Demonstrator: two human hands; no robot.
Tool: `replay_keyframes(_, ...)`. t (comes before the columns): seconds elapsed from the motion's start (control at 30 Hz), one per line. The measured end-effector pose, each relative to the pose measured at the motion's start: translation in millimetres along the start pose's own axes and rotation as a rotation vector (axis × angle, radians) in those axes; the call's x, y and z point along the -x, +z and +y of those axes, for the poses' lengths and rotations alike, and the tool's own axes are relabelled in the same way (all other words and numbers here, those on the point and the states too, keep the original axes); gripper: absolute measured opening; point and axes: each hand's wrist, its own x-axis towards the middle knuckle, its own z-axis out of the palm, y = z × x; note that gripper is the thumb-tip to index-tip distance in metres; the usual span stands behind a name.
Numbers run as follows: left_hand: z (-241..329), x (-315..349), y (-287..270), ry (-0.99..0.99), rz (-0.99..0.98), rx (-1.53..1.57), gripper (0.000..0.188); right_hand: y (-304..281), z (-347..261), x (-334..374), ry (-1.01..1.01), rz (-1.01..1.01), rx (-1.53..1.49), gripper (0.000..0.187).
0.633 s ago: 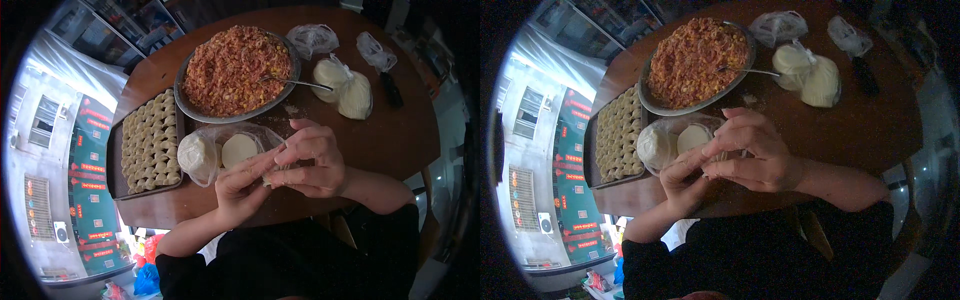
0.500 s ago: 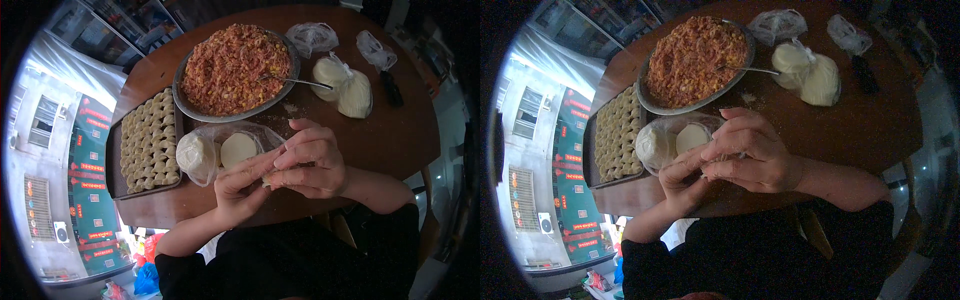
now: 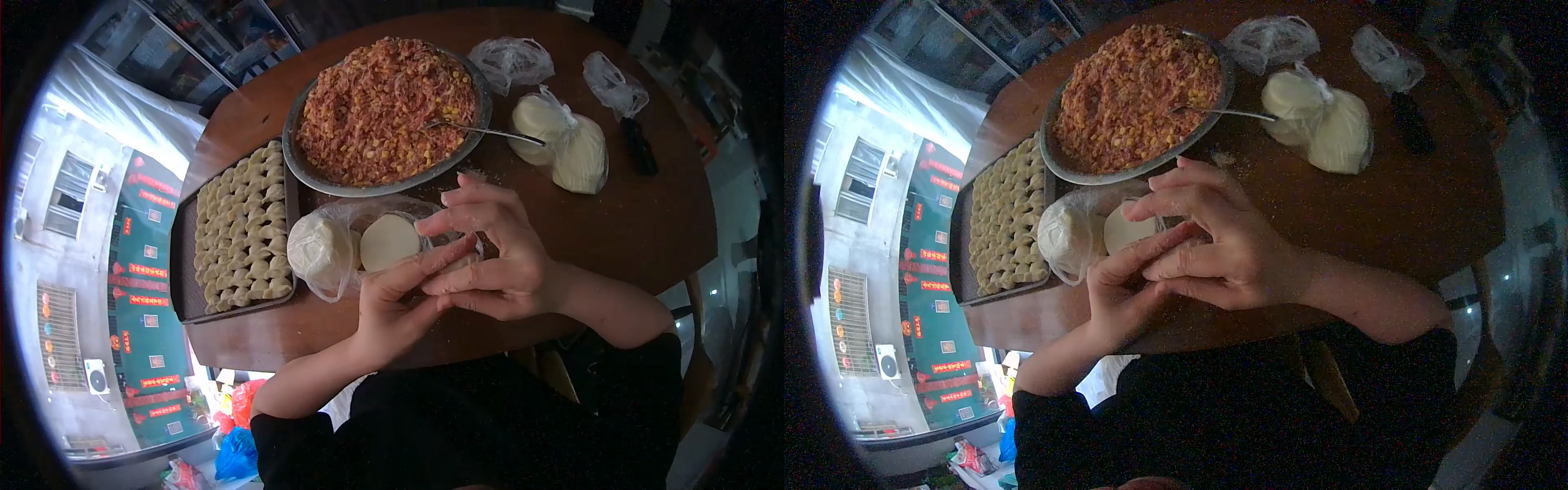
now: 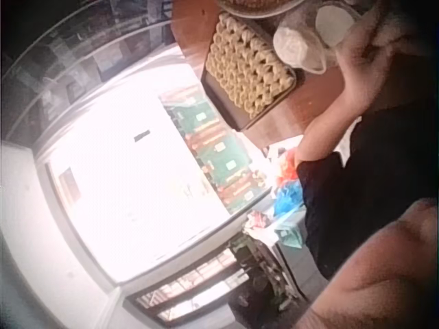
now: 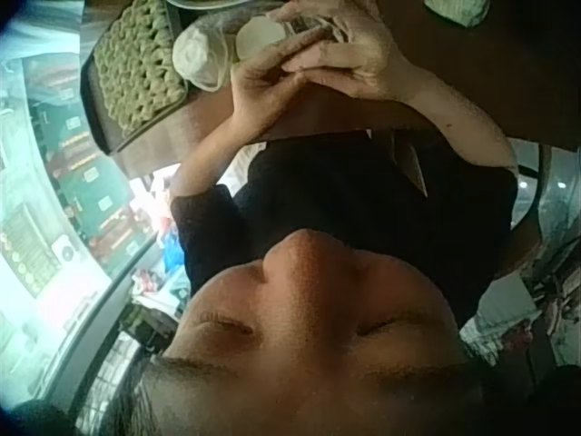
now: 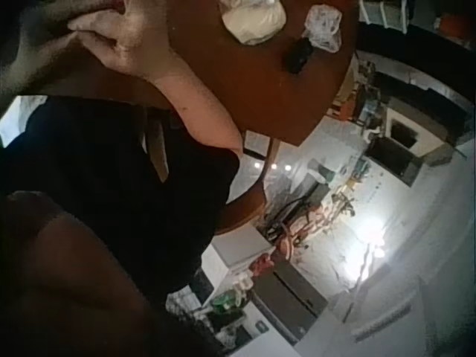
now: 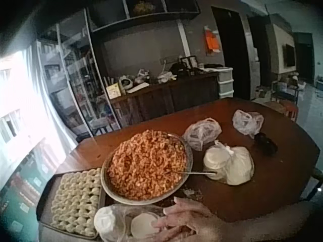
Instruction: The person is preparing dumplings by scooping meat filling into dough wrappers and sealing them with pleats.
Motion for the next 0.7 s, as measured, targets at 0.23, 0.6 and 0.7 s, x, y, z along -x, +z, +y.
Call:
replay_keyframes(0.23,-9.6,7.6,0.7,-0.079,-0.019,0.131,0.046,1.2,5.4,5.2,-0.068,-0.05,-0.021,0.018)
replay_keyframes(0.6,-1.7,3.0,0.0,0.052,0.104,0.265,0.05,-10.3,-0.1,1.8,-0.022,0.077,0.037,0.038)
replay_keyframes(0.7,1.6,4.4,-0.3,0.025,0.092,0.258,0.051,-8.4,2.2,4.4,-0.033,0.074,0.038,0.033)
